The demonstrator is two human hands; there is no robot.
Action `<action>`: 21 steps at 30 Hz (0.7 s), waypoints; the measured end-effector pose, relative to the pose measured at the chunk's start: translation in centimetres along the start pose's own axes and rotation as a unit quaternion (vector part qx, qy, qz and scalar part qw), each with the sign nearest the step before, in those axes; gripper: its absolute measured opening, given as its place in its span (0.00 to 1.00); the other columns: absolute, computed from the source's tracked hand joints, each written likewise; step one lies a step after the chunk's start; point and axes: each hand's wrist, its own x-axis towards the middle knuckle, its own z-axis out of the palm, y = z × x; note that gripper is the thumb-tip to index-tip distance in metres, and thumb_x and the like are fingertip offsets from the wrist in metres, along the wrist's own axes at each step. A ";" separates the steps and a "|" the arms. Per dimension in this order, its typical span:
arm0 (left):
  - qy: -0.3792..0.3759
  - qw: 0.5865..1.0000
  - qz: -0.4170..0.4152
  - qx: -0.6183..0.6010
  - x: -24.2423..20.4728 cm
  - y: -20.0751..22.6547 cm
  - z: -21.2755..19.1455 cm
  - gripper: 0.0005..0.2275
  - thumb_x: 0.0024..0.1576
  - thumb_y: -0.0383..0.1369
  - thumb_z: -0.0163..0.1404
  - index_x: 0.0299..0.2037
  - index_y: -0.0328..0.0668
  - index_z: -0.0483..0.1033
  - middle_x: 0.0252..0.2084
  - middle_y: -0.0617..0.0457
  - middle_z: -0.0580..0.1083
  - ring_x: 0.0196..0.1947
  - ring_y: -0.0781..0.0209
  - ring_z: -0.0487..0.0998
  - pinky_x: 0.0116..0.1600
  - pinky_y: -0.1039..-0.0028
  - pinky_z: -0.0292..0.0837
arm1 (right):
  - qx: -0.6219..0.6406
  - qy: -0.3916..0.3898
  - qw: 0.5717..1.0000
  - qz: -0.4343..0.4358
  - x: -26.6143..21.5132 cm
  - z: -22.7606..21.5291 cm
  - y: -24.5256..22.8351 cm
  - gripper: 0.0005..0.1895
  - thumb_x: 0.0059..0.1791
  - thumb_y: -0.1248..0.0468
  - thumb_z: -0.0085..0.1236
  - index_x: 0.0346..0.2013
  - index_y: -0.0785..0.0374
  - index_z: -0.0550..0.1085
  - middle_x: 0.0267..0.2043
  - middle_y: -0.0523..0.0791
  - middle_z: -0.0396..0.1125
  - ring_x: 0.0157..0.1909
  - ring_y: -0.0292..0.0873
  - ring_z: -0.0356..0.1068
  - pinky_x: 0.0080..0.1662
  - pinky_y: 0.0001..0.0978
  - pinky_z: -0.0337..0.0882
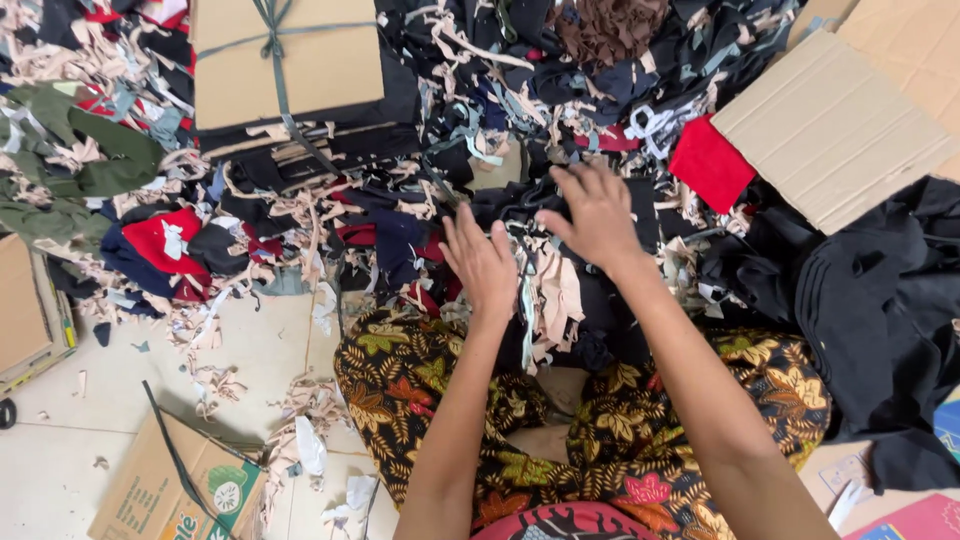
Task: The person places a piece of black fabric into a cardboard box, folds it, and then adds shredded fabric scraps on top. They continue to add more scraps and adjust the contents of the box.
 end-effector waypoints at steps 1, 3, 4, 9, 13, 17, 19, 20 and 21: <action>0.001 1.000 0.000 0.001 0.1 -0.1 0.7 0.27 0.68 0.44 0.34 0.73 0.34 0.52 0.73 0.34 0.56 0.76 0.34 0.45 0.73 0.37 0.33 | 0.001 0.001 1.000 0.000 0.4 0.1 -0.2 0.35 0.51 0.39 0.54 0.70 0.46 0.64 0.66 0.49 0.61 0.73 0.61 0.52 0.65 0.69 0.56; 0.034 0.997 0.051 0.040 -0.1 -0.7 2.2 0.26 0.65 0.39 0.42 0.71 0.33 0.56 0.67 0.35 0.64 0.74 0.35 0.52 0.72 0.36 0.37 | 0.025 -0.043 0.998 -0.037 0.6 0.6 -0.6 0.30 0.53 0.48 0.55 0.70 0.44 0.65 0.61 0.44 0.64 0.75 0.55 0.48 0.69 0.68 0.47; 0.032 0.997 0.048 0.041 -0.4 -0.9 2.5 0.26 0.65 0.39 0.42 0.71 0.33 0.56 0.67 0.35 0.64 0.74 0.35 0.52 0.72 0.36 0.37 | 0.027 -0.047 0.998 -0.036 0.2 1.1 -0.1 0.30 0.53 0.48 0.55 0.70 0.44 0.65 0.61 0.44 0.64 0.75 0.55 0.48 0.69 0.68 0.47; 0.048 0.993 0.107 0.029 -0.5 -0.1 2.8 0.25 0.62 0.30 0.49 0.69 0.37 0.59 0.56 0.51 0.71 0.70 0.43 0.61 0.73 0.37 0.36 | 0.262 -0.024 0.953 -0.153 -1.1 -3.3 0.7 0.19 0.46 0.76 0.54 0.41 0.47 0.81 0.43 0.41 0.74 0.65 0.53 0.65 0.65 0.60 0.61; 0.055 0.989 0.138 0.012 -0.3 -0.2 3.0 0.22 0.62 0.26 0.48 0.68 0.38 0.61 0.50 0.55 0.73 0.66 0.49 0.68 0.74 0.40 0.36 | 0.208 -0.165 0.954 -0.142 -1.5 -7.4 -0.2 0.16 0.44 0.73 0.55 0.41 0.54 0.82 0.50 0.47 0.74 0.70 0.62 0.57 0.65 0.77 0.51; 0.118 0.989 0.075 -0.050 0.6 -0.6 2.5 0.23 0.63 0.27 0.46 0.70 0.44 0.59 0.55 0.49 0.68 0.61 0.48 0.70 0.70 0.43 0.54 | 0.219 -0.083 0.960 -0.154 1.6 -5.2 0.5 0.12 0.50 0.54 0.59 0.45 0.54 0.80 0.48 0.49 0.71 0.61 0.65 0.63 0.60 0.68 0.62; 0.138 0.986 0.054 -0.077 1.2 -1.6 1.6 0.21 0.65 0.29 0.43 0.70 0.47 0.59 0.58 0.48 0.66 0.61 0.47 0.70 0.68 0.46 0.59 | 0.179 -0.008 0.972 -0.153 3.3 -1.5 0.8 0.10 0.51 0.54 0.63 0.43 0.53 0.79 0.45 0.45 0.72 0.56 0.62 0.68 0.57 0.60 0.68; 0.134 0.987 0.076 -0.041 1.7 -2.2 1.0 0.21 0.64 0.27 0.43 0.68 0.50 0.62 0.57 0.49 0.66 0.59 0.45 0.71 0.63 0.48 0.63 | 0.126 0.010 0.985 -0.119 4.0 0.5 0.6 0.13 0.48 0.50 0.65 0.43 0.49 0.78 0.40 0.42 0.70 0.51 0.57 0.69 0.52 0.56 0.70; 0.132 0.986 0.099 -0.006 2.4 -2.7 0.5 0.21 0.62 0.26 0.44 0.66 0.52 0.66 0.57 0.51 0.66 0.56 0.43 0.72 0.59 0.50 0.67 | 0.070 0.030 0.993 -0.087 5.2 2.4 0.3 0.17 0.45 0.47 0.68 0.43 0.45 0.76 0.35 0.39 0.68 0.46 0.52 0.71 0.48 0.52 0.72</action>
